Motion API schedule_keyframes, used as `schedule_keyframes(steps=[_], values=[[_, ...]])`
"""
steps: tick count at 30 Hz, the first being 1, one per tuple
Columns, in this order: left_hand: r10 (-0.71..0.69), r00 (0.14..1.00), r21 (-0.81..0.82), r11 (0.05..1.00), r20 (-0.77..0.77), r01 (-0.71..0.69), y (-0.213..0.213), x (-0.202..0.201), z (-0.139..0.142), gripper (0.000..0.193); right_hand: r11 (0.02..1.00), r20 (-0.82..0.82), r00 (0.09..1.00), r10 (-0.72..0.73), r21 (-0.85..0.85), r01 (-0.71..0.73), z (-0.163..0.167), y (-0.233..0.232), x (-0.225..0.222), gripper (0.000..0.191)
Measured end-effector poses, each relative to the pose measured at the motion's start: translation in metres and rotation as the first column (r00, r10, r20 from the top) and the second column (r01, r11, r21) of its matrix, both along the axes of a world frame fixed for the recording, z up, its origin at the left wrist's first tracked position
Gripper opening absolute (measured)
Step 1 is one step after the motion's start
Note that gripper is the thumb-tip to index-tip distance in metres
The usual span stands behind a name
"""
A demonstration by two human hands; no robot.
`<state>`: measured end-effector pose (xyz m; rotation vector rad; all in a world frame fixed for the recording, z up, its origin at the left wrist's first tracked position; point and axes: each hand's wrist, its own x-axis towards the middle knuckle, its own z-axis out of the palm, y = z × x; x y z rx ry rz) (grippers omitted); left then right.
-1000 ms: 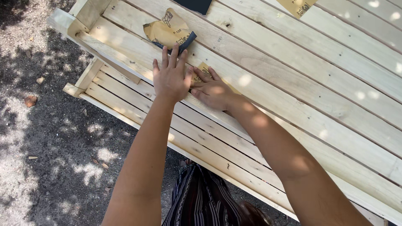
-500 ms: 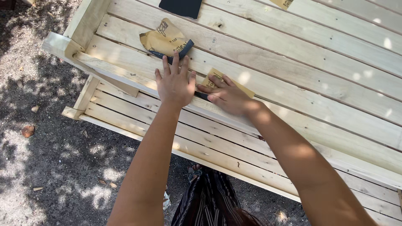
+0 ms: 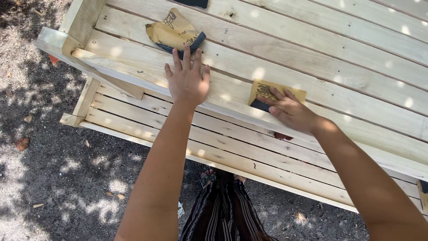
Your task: The person sands the slatted surfaces of unfinished wooden furniture using sheets of sandpaper held by hand. They rub the sandpaper back and forth across the planks, reposition the sandpaper sheets, and continue sanding along the boards and the edge rail of the furniture.
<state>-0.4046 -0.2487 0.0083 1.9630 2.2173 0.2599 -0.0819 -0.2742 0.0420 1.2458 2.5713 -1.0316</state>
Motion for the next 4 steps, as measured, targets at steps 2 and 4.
schedule_keyframes(steps=[2, 4], values=[[0.005, 1.000, -0.005, 1.000, -0.010, -0.005, 0.003, 0.001, 0.001, 0.061, 0.997, -0.020, 0.998, 0.062, 0.046, -0.061, -0.011, 0.023, -0.046, 0.058], [0.017, 0.999, 0.014, 1.000, 0.030, -0.017, 0.002, 0.000, -0.001, 0.059, 0.988, -0.082, 0.987, 0.136, 0.084, -0.129, -0.018, 0.040, -0.107, 0.056]])
